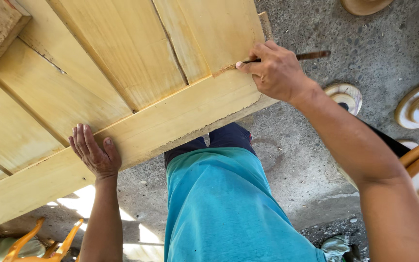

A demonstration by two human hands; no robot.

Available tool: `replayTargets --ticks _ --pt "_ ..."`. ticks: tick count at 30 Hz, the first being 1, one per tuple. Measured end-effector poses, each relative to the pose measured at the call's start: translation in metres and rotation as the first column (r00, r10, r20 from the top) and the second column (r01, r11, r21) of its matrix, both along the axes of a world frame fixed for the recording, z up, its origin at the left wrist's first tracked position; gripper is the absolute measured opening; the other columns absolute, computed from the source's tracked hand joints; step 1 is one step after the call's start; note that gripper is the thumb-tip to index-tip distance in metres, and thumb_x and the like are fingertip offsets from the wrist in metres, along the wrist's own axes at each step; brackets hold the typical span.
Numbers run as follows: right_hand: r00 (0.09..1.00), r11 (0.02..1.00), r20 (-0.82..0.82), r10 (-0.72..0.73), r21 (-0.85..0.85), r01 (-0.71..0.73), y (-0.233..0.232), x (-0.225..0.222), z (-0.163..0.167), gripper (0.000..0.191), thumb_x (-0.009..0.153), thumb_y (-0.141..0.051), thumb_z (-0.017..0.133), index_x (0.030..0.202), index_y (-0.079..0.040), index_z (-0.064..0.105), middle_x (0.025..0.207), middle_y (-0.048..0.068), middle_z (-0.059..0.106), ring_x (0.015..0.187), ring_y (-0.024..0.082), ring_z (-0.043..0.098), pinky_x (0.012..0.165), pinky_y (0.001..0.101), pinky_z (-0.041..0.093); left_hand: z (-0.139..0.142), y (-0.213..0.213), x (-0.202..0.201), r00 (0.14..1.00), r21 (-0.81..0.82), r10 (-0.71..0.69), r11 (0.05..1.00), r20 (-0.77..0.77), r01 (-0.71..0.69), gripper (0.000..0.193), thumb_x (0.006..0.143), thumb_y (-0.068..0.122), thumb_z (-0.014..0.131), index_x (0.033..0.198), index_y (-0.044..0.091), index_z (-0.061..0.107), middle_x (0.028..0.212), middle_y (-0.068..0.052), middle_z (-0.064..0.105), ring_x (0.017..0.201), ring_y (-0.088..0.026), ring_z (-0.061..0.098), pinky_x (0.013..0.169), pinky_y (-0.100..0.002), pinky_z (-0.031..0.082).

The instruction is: The person scoops wood filler from a small board with a spatula and presses it into cracks, gaps, and nail holes on a wooden panel, working along the seams and around holes, then moves around the panel to fill other defects.

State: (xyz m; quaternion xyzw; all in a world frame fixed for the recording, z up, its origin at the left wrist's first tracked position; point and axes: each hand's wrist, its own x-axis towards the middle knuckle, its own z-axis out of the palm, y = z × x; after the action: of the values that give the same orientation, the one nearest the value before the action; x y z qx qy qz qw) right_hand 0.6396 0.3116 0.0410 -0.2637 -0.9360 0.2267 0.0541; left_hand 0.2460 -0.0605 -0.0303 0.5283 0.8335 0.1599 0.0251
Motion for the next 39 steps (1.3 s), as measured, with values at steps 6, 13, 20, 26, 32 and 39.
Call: replayTargets --ticks 6,13,20,26,32,39 --pt "0.864 0.834 -0.013 -0.503 -0.268 0.482 -0.061 -0.015 0.000 0.028 0.096 -0.006 0.071 0.123 -0.011 0.077 0.096 0.012 0.062 0.078 0.026 0.066 0.066 0.0373 0.056 0.003 0.004 -0.001 1.000 0.041 -0.024 0.999 0.006 0.024 0.057 0.112 0.036 0.047 0.151 -0.005 0.047 0.154 -0.026 0.050 0.149 -0.045 0.043 0.128 -0.060 0.025" --pt "0.782 0.771 -0.095 -0.616 -0.277 0.573 -0.096 -0.039 -0.012 0.029 0.094 -0.005 0.069 0.120 -0.014 0.078 0.099 0.010 0.063 0.080 0.026 0.069 0.068 0.0387 0.057 0.007 0.006 -0.002 0.997 0.021 -0.061 0.998 0.047 0.060 0.055 0.110 0.032 0.049 0.151 -0.006 0.047 0.153 -0.025 0.051 0.148 -0.045 0.044 0.128 -0.059 0.024" --pt "0.790 0.793 -0.078 -0.608 -0.120 0.598 -0.107 -0.050 -0.003 0.030 0.092 -0.002 0.071 0.118 -0.014 0.081 0.095 0.008 0.061 0.077 0.025 0.066 0.063 0.0383 0.055 0.005 0.000 -0.007 0.989 0.060 -0.116 0.992 0.093 0.110 0.054 0.110 0.030 0.050 0.148 -0.007 0.047 0.152 -0.026 0.051 0.147 -0.044 0.044 0.128 -0.058 0.023" --pt "0.781 0.783 -0.069 -0.621 -0.097 0.614 -0.118 -0.057 -0.002 0.026 0.095 -0.002 0.072 0.116 -0.014 0.081 0.094 0.005 0.061 0.075 0.020 0.065 0.059 0.0349 0.054 0.001 -0.004 -0.011 0.983 0.083 -0.120 0.991 0.141 0.110 0.053 0.109 0.029 0.050 0.148 -0.007 0.047 0.152 -0.025 0.051 0.148 -0.043 0.043 0.129 -0.058 0.022" --pt "0.789 0.795 -0.100 -0.606 -0.031 0.606 -0.119 -0.060 -0.003 0.032 0.090 0.000 0.071 0.117 -0.013 0.081 0.095 0.007 0.060 0.078 0.022 0.065 0.061 0.0362 0.054 0.001 -0.008 -0.016 0.974 0.096 -0.148 0.986 0.170 0.133 0.053 0.108 0.028 0.050 0.149 -0.006 0.047 0.154 -0.024 0.051 0.149 -0.042 0.042 0.129 -0.058 0.021" --pt "0.810 0.816 -0.103 -0.578 -0.088 0.571 -0.121 -0.061 -0.003 0.032 0.091 0.001 0.071 0.120 -0.010 0.079 0.097 0.008 0.060 0.079 0.023 0.065 0.063 0.0368 0.055 0.002 -0.008 -0.015 0.970 0.091 -0.166 0.984 0.180 0.151 0.053 0.107 0.027 0.051 0.149 -0.006 0.046 0.154 -0.024 0.050 0.150 -0.041 0.041 0.130 -0.058 0.019"
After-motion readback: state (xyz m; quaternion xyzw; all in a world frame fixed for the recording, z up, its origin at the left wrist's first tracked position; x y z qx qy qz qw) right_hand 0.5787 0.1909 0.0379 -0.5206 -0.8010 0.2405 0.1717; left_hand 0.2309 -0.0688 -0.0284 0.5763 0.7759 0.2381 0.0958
